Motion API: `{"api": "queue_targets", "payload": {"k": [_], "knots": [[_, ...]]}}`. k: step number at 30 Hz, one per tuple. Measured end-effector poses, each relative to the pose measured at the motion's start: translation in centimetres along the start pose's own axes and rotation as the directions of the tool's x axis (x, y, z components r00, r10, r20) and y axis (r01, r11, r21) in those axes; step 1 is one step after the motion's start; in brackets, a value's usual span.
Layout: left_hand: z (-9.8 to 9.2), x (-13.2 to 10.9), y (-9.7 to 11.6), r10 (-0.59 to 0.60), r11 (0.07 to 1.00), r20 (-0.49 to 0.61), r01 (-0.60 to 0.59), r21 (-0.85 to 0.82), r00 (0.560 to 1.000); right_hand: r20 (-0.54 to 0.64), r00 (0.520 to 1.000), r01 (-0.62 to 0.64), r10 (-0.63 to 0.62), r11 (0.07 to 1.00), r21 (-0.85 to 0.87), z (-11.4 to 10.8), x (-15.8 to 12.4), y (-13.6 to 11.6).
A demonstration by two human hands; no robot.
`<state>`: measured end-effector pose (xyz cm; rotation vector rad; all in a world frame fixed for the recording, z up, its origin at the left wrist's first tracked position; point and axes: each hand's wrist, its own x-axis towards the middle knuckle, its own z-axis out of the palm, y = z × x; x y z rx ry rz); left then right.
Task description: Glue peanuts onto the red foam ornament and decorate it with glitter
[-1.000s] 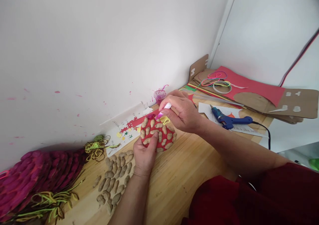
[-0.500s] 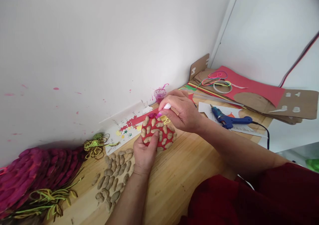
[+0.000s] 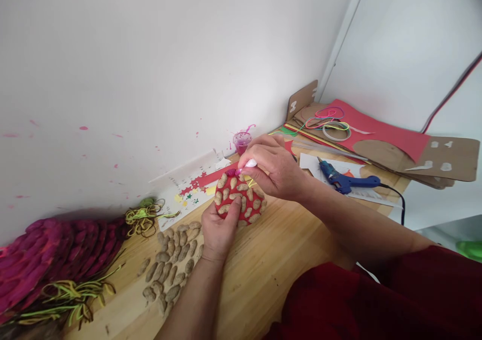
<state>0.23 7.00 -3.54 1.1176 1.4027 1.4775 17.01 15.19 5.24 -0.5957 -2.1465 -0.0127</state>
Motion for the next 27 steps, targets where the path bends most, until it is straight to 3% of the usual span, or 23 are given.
{"api": "queue_targets", "payload": {"k": [17, 27], "knots": [[-0.1, 0.05, -0.32, -0.024, 0.999, 0.005, 0.024, -0.024, 1.0, 0.03, 0.999, 0.03, -0.03, 1.0, 0.0, -0.09, -0.06, 0.01], [-0.1, 0.46, -0.52, -0.064, 0.987, 0.009, 0.065, -0.149, 0.998, 0.052, 0.998, 0.018, -0.019, 0.999, 0.027, -0.09, 0.0, 0.04]]}}
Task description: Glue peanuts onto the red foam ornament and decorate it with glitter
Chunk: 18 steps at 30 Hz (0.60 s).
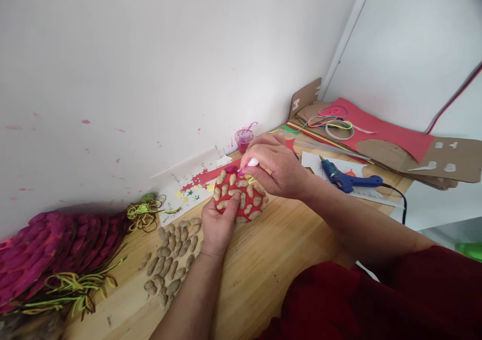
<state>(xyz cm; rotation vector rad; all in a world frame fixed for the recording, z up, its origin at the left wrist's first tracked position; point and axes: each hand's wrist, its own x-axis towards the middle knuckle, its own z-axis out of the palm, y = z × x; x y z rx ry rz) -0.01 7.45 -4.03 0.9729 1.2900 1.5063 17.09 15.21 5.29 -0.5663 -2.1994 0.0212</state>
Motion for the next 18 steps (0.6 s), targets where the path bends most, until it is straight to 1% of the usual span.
{"api": "queue_targets", "payload": {"k": [4, 11, 14, 18], "knots": [[-0.01, 0.01, -0.14, -0.017, 0.998, 0.011, 0.018, -0.055, 1.0, -0.01, 1.0, -0.001, 0.001, 1.0, 0.025, -0.01, -0.03, 0.14], [0.03, 0.02, -0.13, -0.052, 0.996, 0.0, 0.051, -0.069, 0.999, -0.006, 1.0, -0.016, 0.016, 1.0, 0.023, 0.0, -0.06, 0.25], [0.04, 0.1, -0.22, -0.052, 0.994, -0.011, 0.05, -0.094, 0.999, 0.003, 1.0, -0.017, 0.017, 1.0, 0.021, -0.04, -0.06, 0.24], [0.01, 0.13, -0.31, -0.04, 0.997, 0.001, 0.04, -0.072, 0.999, -0.016, 1.0, -0.019, 0.019, 0.999, 0.027, 0.06, -0.11, 0.31]]}}
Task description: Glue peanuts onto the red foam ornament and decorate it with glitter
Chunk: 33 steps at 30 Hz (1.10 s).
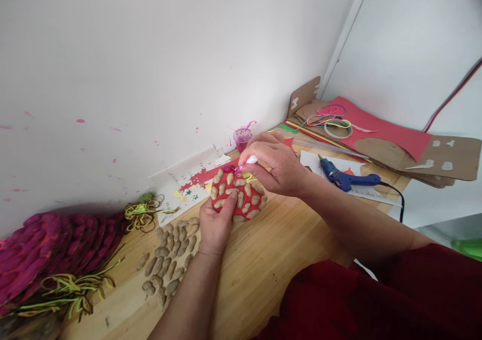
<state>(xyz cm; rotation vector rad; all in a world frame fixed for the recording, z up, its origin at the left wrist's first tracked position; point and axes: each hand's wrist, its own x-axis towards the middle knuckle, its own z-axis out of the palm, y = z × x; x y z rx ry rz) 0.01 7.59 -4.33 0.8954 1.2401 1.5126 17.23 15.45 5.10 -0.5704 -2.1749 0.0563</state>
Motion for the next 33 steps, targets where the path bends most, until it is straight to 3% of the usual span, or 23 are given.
{"api": "queue_targets", "payload": {"k": [33], "knots": [[-0.23, 0.18, -0.61, -0.019, 0.996, -0.004, 0.019, -0.091, 1.0, 0.02, 0.998, 0.057, -0.057, 0.998, -0.004, 0.28, -0.13, 0.36]]}}
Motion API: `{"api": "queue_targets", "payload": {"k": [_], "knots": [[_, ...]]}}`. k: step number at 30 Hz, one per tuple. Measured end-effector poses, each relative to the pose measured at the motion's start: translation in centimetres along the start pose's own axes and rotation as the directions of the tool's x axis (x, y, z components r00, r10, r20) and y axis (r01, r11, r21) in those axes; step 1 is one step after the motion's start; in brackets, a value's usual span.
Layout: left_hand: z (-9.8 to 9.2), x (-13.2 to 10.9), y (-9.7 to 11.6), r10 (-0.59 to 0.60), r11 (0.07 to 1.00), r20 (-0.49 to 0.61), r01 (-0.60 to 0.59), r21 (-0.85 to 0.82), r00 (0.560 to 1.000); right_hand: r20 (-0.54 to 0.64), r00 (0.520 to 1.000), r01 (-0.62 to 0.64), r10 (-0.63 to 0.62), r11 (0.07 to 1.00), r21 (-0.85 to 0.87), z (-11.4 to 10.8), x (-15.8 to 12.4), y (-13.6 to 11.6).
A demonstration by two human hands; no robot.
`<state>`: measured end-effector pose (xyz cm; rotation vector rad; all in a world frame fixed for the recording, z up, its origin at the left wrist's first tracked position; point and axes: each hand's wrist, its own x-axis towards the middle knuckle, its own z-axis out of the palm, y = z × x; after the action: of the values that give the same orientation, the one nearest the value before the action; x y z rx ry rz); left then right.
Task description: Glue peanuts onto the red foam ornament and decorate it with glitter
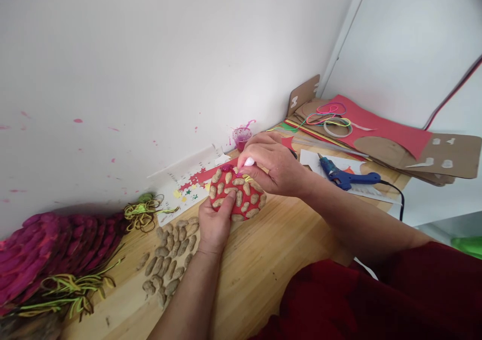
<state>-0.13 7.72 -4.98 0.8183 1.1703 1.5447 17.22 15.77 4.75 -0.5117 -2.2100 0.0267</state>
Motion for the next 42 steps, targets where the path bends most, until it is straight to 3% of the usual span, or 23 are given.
{"api": "queue_targets", "payload": {"k": [22, 34, 42], "knots": [[0.1, -0.1, 0.2, -0.016, 1.0, -0.009, 0.016, 0.0, 1.0, -0.011, 1.0, 0.018, -0.017, 1.0, 0.021, 0.3, -0.1, 0.0], [1.1, -0.1, 1.6, -0.131, 0.963, -0.024, 0.122, -0.239, 0.991, -0.038, 0.999, -0.03, 0.031, 0.999, 0.03, -0.4, 0.3, 0.0], [1.0, -0.1, 1.7, -0.163, 0.96, -0.022, 0.153, -0.236, 0.986, -0.057, 0.995, -0.081, 0.087, 0.99, 0.112, -0.5, 0.3, -0.2]]}}
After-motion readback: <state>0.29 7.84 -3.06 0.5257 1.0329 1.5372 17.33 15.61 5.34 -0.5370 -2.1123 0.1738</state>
